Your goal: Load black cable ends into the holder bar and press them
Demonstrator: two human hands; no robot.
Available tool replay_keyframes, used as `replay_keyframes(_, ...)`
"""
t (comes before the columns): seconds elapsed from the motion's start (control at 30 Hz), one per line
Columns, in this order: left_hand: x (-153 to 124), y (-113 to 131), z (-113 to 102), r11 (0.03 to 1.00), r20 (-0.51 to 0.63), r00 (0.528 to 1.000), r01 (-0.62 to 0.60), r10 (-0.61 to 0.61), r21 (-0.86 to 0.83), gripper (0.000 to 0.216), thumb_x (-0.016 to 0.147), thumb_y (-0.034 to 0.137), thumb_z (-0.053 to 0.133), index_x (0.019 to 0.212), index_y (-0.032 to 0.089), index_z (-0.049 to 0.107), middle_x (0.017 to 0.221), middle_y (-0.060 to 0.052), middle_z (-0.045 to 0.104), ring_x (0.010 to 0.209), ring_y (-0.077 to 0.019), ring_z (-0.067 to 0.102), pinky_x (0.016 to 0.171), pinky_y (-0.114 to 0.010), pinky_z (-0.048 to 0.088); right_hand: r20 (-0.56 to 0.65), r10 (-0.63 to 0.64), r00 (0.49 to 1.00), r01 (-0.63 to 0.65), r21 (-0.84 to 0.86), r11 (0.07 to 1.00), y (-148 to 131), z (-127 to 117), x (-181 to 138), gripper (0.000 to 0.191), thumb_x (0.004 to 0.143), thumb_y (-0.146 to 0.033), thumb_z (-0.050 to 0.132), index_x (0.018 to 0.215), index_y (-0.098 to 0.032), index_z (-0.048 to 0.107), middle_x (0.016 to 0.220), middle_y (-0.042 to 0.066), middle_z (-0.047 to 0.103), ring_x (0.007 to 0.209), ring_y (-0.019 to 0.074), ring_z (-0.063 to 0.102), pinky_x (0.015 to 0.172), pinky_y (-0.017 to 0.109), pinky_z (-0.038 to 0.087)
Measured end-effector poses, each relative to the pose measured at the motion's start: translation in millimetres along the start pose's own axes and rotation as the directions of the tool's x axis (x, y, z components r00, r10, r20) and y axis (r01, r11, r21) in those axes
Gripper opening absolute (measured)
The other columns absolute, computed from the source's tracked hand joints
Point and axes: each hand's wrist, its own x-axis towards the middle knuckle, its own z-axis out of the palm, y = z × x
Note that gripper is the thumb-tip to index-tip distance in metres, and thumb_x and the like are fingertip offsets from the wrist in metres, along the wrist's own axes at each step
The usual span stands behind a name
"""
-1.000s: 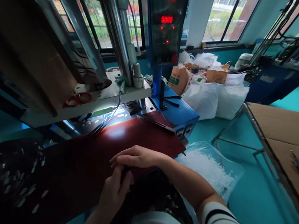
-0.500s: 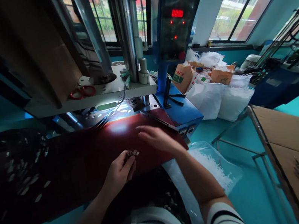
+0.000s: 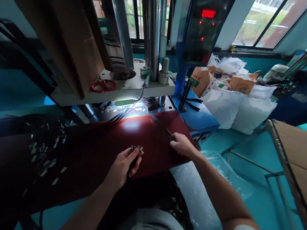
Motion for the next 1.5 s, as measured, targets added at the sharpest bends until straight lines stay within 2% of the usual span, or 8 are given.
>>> replay_keyframes(0.07,2.2,0.7,-2.0,0.997,0.026,0.998,0.059,-0.057,-0.054,0.038,0.073,0.049,0.057,0.081,0.012,0.053,0.052,0.005,0.045,0.035,-0.0030,0.033,0.033,-0.016,0.018,0.087,-0.049,0.995,0.010,0.401,0.916,-8.4,16.3,-8.5,0.006,0.075,-0.026,0.044,0.075,-0.020,0.043,0.046,-0.008,0.044,0.032,0.0086,0.041,0.033,0.019,0.029)
replay_keyframes(0.13,4.1,1.7,-3.5,0.991,0.054,0.993,0.111,-0.108,-0.069,0.037,0.072,0.047,0.059,0.079,0.012,0.053,0.051,0.005,0.045,0.035,-0.0030,0.033,0.033,-0.016,0.017,0.104,-0.126,0.987,0.009,0.737,0.676,-19.7,34.7,-16.6,0.018,0.077,-0.037,0.048,0.079,-0.019,0.047,0.043,-0.010,0.041,0.027,0.0074,0.034,0.027,0.018,0.023)
replay_keyframes(0.2,5.2,2.3,-3.5,0.991,0.077,0.990,0.124,-0.120,-0.054,0.034,0.071,0.045,0.062,0.075,0.013,0.052,0.052,0.005,0.045,0.037,-0.0031,0.034,0.034,-0.016,0.018,0.048,-0.172,0.984,0.046,0.862,0.505,-32.1,51.1,-22.5,0.030,0.081,-0.047,0.047,0.083,-0.017,0.051,0.043,-0.009,0.044,0.026,0.0069,0.034,0.025,0.018,0.023)
replay_keyframes(0.27,5.3,2.1,-1.6,0.995,0.088,0.992,0.094,-0.093,-0.014,0.032,0.069,0.042,0.064,0.069,0.013,0.050,0.052,0.005,0.045,0.037,-0.0035,0.034,0.034,-0.017,0.020,-0.014,-0.185,0.983,0.095,0.897,0.432,-42.6,62.2,-25.7,0.038,0.085,-0.051,0.041,0.085,-0.015,0.054,0.043,-0.008,0.046,0.028,0.0064,0.036,0.026,0.017,0.025)
replay_keyframes(0.53,6.3,-4.6,12.9,0.962,-0.089,0.995,-0.024,0.050,0.272,0.032,0.058,0.039,0.071,0.063,0.013,0.054,0.047,0.004,0.047,0.042,-0.0060,0.038,0.041,-0.019,0.026,-0.050,-0.179,0.983,0.136,0.851,0.507,-49.2,64.4,-27.3,0.039,0.085,-0.049,0.042,0.087,-0.014,0.058,0.041,-0.009,0.045,0.028,0.0056,0.037,0.026,0.015,0.026)
replay_keyframes(0.83,4.5,-1.0,13.8,0.973,-0.102,0.994,-0.009,0.034,0.232,0.028,0.059,0.037,0.069,0.061,0.014,0.053,0.045,0.005,0.045,0.041,-0.0064,0.038,0.042,-0.019,0.028,-0.031,-0.214,0.976,0.148,0.816,0.559,-48.8,63.8,-28.2,0.039,0.085,-0.049,0.042,0.085,-0.014,0.057,0.043,-0.008,0.044,0.029,0.0056,0.036,0.027,0.016,0.025)
replay_keyframes(1.13,10.7,-15.1,8.5,0.919,-0.087,0.988,-0.086,0.129,0.385,0.020,0.067,0.030,0.063,0.063,0.013,0.054,0.050,0.004,0.049,0.045,-0.0060,0.039,0.045,-0.019,0.030,-0.076,-0.249,0.965,0.226,0.721,0.655,-46.5,72.8,-27.4,0.043,0.086,-0.053,0.039,0.093,-0.015,0.058,0.046,-0.007,0.042,0.033,0.0061,0.036,0.029,0.017,0.028)
replay_keyframes(1.5,5.5,2.9,-3.0,1.000,-0.015,1.000,-0.023,0.023,-0.015,0.026,0.070,0.036,0.066,0.077,0.013,0.055,0.058,0.004,0.049,0.050,-0.0043,0.040,0.049,-0.017,0.031,-0.070,-0.141,0.988,0.133,0.850,0.510,-43.0,67.2,-29.2,0.042,0.086,-0.052,0.043,0.095,-0.015,0.058,0.044,-0.008,0.046,0.029,0.0052,0.037,0.027,0.015,0.026)
